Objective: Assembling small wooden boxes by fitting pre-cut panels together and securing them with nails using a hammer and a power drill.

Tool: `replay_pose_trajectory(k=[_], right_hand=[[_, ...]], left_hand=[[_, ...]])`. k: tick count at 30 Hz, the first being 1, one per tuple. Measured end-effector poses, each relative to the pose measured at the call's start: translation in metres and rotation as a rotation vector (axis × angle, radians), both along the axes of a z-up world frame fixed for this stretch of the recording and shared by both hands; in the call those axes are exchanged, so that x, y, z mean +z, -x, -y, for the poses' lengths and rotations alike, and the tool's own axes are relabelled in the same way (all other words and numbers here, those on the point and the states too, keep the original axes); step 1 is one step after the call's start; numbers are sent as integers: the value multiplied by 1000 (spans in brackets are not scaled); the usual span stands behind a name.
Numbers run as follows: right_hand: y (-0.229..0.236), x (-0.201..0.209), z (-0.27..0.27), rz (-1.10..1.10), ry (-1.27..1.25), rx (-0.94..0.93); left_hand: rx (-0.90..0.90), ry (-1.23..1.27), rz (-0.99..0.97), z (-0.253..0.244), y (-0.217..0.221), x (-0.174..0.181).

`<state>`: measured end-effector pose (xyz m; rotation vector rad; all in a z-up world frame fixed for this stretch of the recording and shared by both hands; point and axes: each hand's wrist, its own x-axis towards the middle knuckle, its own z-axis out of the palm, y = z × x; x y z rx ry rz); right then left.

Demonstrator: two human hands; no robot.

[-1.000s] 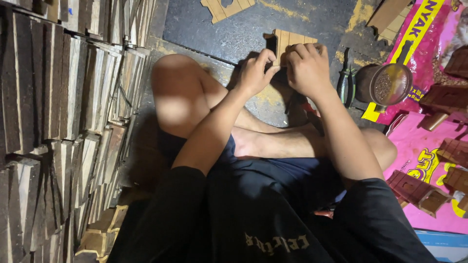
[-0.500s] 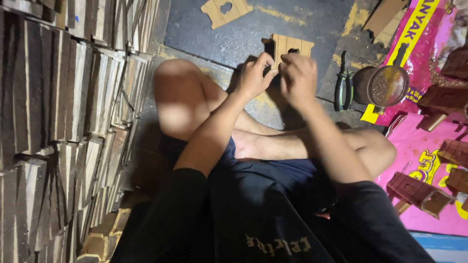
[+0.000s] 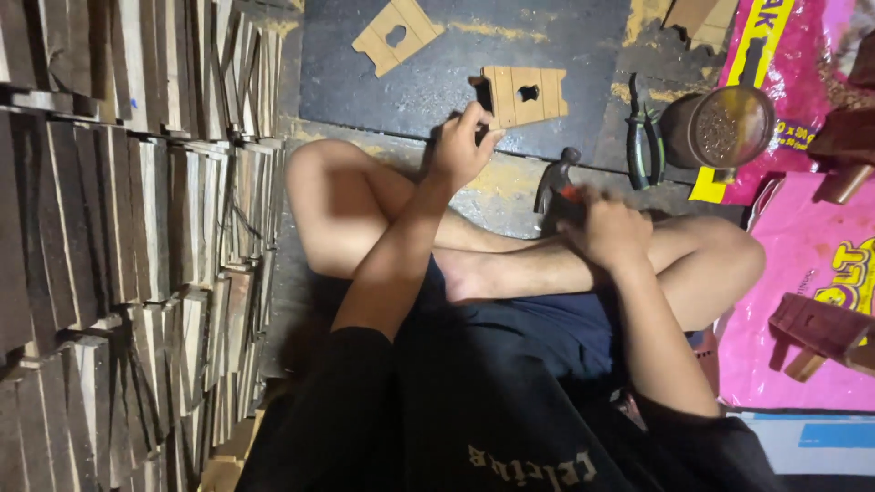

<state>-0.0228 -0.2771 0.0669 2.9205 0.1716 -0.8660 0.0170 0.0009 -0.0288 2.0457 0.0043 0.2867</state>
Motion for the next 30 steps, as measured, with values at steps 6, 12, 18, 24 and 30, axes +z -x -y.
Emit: replay_pose_trajectory(k=[6, 12, 18, 24, 30], right_hand=[[6, -16, 21, 32, -200, -197], [13, 38, -28, 275, -1239, -334], [12, 46, -61, 21, -1754, -549], [2, 79, -64, 451, -1501, -354], [10, 3, -88, 648, -1150, -74]], left_hand=[[-14, -62, -19, 2, -5, -4], [-13, -67, -28, 1, -5, 6], [-4, -57, -56, 3, -7, -1], [14, -64, -53, 4, -9, -13], [-4, -15, -33, 1, -8, -8]])
